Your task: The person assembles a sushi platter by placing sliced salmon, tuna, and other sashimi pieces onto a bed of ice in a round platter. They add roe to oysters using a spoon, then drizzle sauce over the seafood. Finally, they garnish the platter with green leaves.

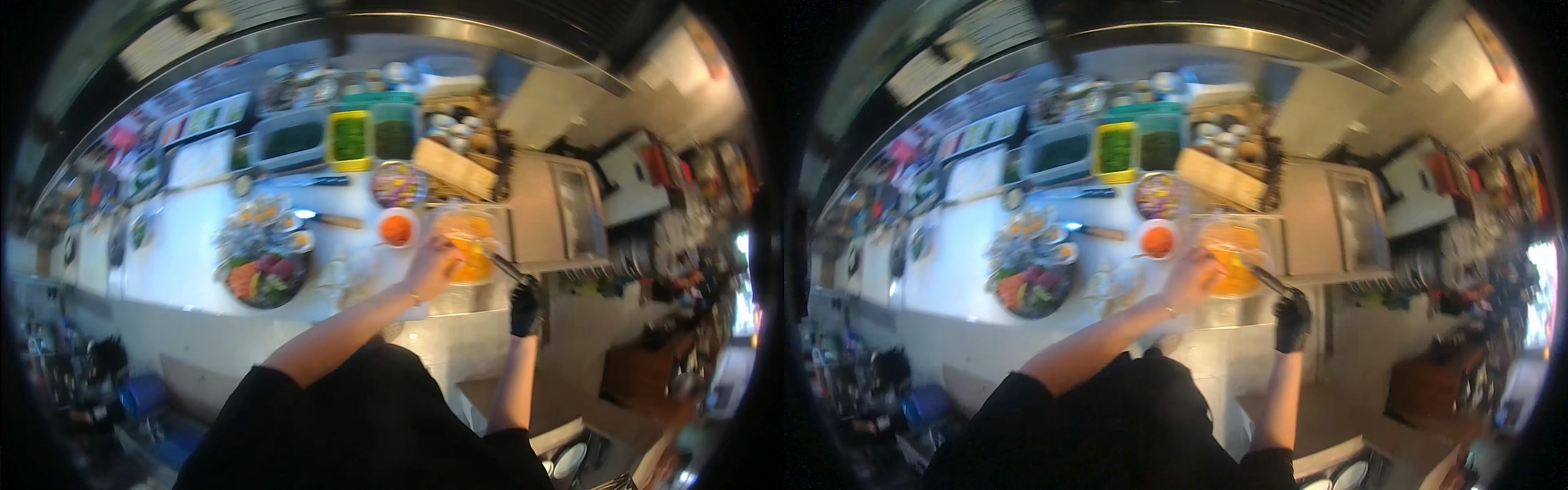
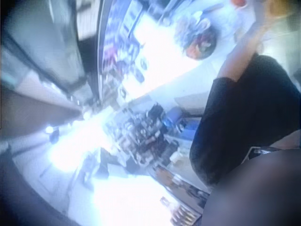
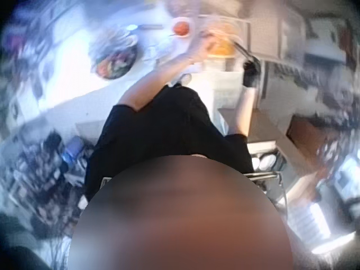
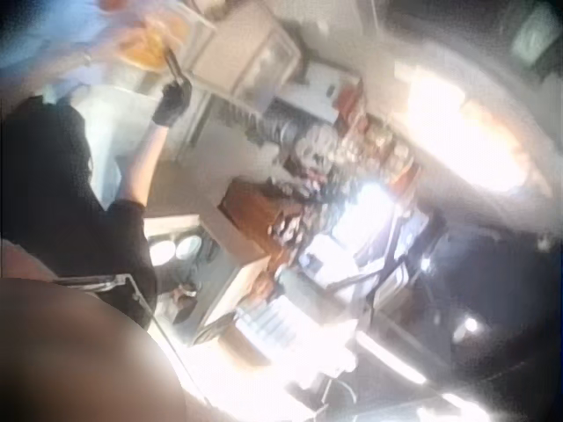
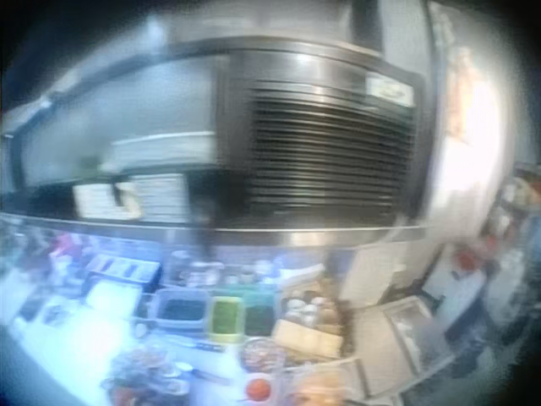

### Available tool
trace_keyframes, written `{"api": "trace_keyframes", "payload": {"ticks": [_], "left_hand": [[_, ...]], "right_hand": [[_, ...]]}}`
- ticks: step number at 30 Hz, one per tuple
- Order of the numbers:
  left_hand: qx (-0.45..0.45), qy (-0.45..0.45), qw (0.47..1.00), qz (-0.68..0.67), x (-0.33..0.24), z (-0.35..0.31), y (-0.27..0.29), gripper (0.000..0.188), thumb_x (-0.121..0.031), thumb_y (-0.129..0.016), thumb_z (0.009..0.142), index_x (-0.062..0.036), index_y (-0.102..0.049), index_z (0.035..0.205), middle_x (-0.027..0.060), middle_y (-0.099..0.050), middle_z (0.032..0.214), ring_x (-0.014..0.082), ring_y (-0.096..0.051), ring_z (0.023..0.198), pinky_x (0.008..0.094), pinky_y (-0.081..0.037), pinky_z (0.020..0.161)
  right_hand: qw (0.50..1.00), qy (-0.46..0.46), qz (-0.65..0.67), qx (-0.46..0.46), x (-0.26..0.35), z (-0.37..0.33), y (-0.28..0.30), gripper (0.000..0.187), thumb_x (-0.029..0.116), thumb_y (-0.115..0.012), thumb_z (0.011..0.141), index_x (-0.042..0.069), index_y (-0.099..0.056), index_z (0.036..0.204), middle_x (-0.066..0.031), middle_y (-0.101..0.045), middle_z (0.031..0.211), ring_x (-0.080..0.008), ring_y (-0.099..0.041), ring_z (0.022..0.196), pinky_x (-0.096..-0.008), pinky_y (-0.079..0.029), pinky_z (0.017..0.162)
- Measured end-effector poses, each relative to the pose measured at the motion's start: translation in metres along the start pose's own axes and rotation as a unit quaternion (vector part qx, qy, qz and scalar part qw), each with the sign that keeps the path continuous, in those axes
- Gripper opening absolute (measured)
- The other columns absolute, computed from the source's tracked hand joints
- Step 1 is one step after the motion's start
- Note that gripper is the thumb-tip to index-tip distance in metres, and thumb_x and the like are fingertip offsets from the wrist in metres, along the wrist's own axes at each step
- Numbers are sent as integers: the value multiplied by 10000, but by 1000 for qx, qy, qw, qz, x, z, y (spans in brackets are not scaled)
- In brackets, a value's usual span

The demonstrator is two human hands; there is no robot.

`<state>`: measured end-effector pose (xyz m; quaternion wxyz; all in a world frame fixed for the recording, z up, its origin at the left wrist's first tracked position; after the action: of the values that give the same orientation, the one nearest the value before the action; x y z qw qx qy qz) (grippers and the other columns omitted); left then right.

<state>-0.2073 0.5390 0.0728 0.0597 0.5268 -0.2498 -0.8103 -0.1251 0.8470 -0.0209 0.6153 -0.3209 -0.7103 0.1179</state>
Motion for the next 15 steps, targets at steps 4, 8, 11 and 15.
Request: {"api": "trace_keyframes", "payload": {"ticks": [4, 8, 11, 15], "left_hand": [[84, 40, 968, 232, 2, -46, -6, 403, -324, -768, 862, -45, -782, 1154, 296, -532, 1491, 526, -379, 1498, 668, -304, 1225], [118, -52, 963, 237, -38, -107, 35, 608, -396, -799, 882, -78, -695, 1390, 269, -318, 1695, 519, -102, 1643, 719, -208, 1270], [165, -26, 973, 160, -49, -139, 85, 546, -363, -807, 899, -110, -699, 1372, 231, -364, 1674, 496, -181, 1624, 691, -263, 1260], [117, 7, 993, -12, -31, -169, 218, 456, -299, -822, 881, -133, -721, 1293, 167, -576, 1503, 426, -427, 1498, 610, -403, 1190]], "right_hand": [[989, -4, -31, -142, -48, 14, 97, 368, 324, -636, 1064, 59, -686, 1314, 4, -608, 834, -106, -527, 638, -257, -413, 567], [992, 5, -37, -120, -80, 2, 104, 379, 344, -619, 1075, 85, -679, 1345, -18, -653, 896, -119, -578, 720, -259, -444, 623], [996, 18, -35, -81, -51, -34, 49, 414, 369, -625, 1073, 111, -673, 1393, -15, -693, 994, -113, -608, 816, -272, -469, 701], [974, 72, -59, -205, -30, -67, -67, 392, 346, -608, 1085, 101, -661, 1386, 11, -632, 952, -95, -570, 800, -261, -451, 676]]}}
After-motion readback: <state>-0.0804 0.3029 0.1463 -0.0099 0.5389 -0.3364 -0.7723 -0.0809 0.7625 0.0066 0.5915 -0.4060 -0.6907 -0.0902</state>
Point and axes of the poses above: each hand's wrist, its own z-axis towards the middle knuckle, its own y-axis out of the back of the hand, x = y × z, the point moved 10 cm from there along z, towards the middle knuckle
